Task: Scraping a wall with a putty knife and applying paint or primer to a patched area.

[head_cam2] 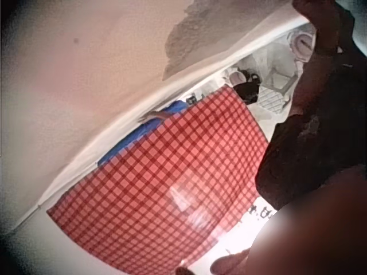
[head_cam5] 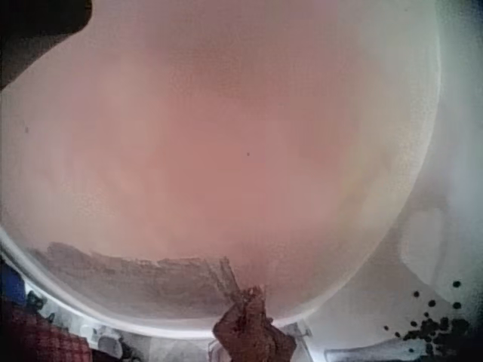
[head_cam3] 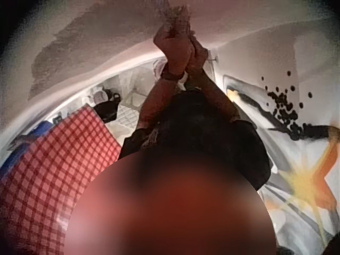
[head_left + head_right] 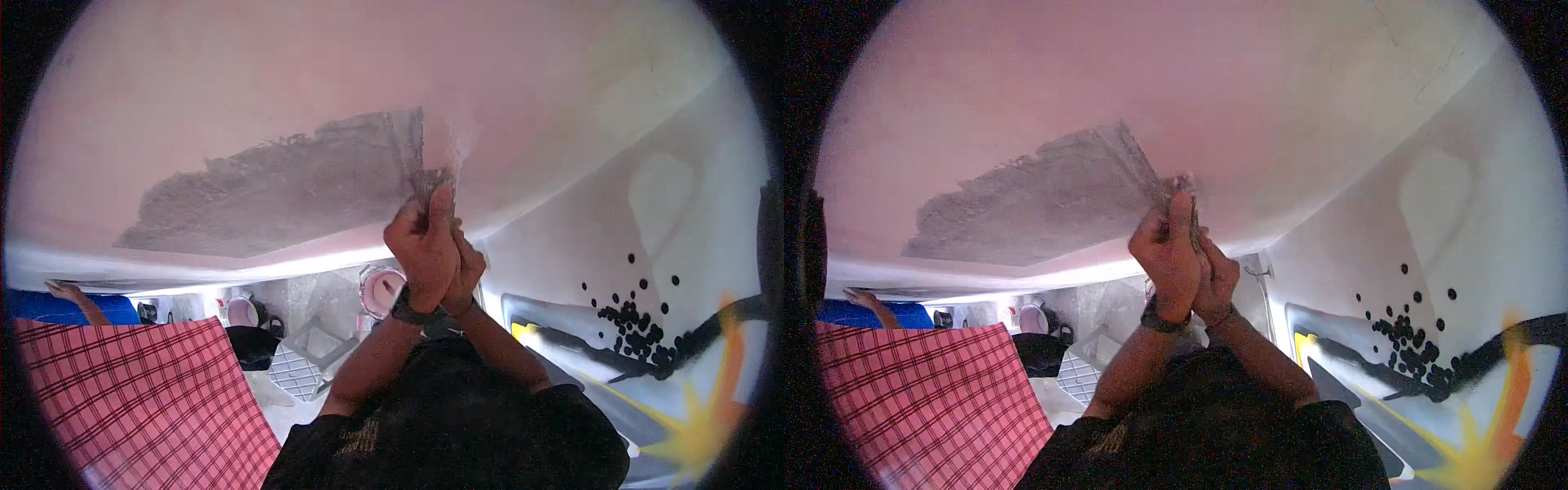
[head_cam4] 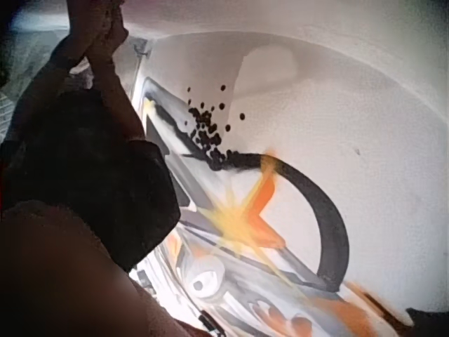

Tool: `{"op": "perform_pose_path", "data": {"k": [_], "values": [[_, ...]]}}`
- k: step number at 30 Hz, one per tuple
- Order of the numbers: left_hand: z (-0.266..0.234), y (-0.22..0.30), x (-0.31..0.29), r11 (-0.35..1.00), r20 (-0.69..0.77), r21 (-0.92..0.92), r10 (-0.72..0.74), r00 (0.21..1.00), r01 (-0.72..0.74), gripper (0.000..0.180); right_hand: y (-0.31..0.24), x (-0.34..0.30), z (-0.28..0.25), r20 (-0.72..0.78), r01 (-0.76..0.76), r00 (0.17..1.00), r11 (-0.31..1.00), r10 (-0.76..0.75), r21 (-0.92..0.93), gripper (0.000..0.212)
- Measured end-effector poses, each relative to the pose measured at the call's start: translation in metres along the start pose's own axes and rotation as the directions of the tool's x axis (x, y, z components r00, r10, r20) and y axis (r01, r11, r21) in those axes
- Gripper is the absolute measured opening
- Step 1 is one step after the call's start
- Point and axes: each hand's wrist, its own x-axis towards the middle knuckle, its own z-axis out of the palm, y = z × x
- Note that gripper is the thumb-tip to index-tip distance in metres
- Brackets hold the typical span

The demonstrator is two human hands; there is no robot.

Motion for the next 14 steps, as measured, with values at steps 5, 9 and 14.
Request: {"op": "perform_pose_path", "data": {"k": [5,9,14], "values": [[0.000,0.005,0.001,0.998,0.013,0.063,0.016,1.000,-0.017,0.032,-0.005,-0.003,-0.004,0.019,-0.079,0.997,0.997,0.079,0.012,0.044],[-0.001,0.003,-0.005,0.997,0.023,0.023,-0.071,0.997,0.070,0.030,0.000,-0.012,-0.007,0.011,-0.040,0.999,0.999,0.041,-0.032,0.044],[-0.001,-0.001,-0.010,0.994,0.009,0.077,-0.077,0.997,0.076,0.023,-0.005,-0.010,-0.011,0.059,-0.115,0.992,0.993,0.113,0.023,0.049]]}}
